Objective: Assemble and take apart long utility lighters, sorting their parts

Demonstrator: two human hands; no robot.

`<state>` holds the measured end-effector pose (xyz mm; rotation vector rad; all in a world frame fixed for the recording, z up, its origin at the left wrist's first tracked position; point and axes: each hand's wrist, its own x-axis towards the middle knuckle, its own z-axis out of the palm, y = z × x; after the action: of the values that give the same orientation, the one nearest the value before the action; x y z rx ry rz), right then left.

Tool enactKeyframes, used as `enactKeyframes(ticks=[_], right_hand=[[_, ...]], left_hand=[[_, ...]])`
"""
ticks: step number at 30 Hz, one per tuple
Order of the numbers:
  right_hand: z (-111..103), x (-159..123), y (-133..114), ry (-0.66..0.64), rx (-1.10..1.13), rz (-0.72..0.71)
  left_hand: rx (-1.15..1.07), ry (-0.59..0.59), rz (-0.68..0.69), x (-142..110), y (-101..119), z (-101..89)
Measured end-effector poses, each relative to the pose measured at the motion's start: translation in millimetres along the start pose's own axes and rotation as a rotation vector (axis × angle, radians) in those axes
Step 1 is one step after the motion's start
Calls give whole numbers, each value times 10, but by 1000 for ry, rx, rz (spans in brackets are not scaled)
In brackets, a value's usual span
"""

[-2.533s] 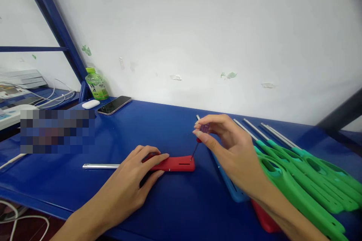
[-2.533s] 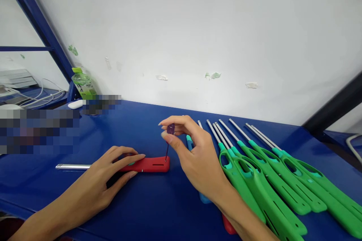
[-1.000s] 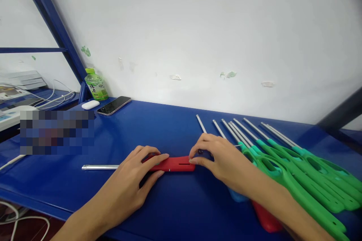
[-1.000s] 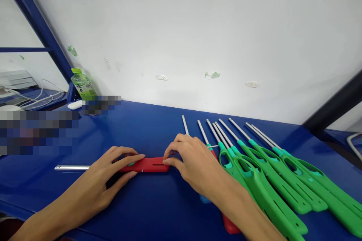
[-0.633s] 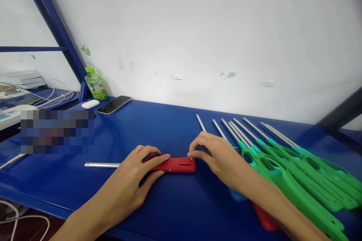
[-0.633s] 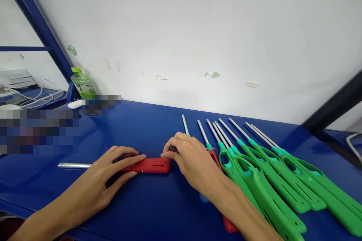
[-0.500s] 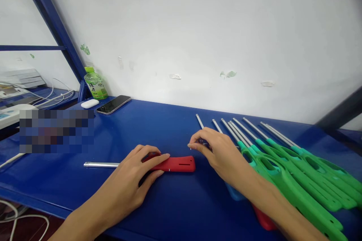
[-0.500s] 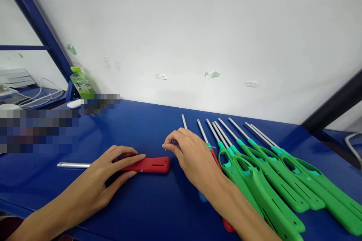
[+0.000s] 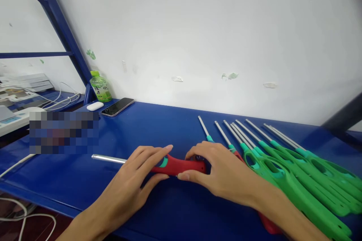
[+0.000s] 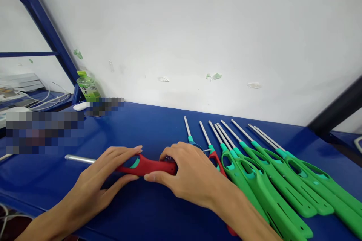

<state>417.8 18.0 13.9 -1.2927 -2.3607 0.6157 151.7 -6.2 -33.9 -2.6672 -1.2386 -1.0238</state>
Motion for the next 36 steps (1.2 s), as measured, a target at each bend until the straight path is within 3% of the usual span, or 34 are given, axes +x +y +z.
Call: enactKeyframes(ticks=[4,9,15,20,29,34,36], right_hand=[[-125,-36,-41,-104,162,42],[-331,-55,16,-118,408,66],[-381,-57,72,-204,583,84],[-377,-57,47,-208,531,80],[-320,-66,23,-121,179,-19],[-378,-99,79,163,68,-143],[-380,-107,96,201,57,-140]], left_hand=[[140,64,146,8,-19,-122],[237,96,211,39,-129,-324],[185,32,197,83,-50,-338],[26,-44,142,94,-12,-382],[-73,-367,-73,76,-19,-562],[-110,-335,-113,96,-65,-556],[-123,-268,-116,117,-82,-548]])
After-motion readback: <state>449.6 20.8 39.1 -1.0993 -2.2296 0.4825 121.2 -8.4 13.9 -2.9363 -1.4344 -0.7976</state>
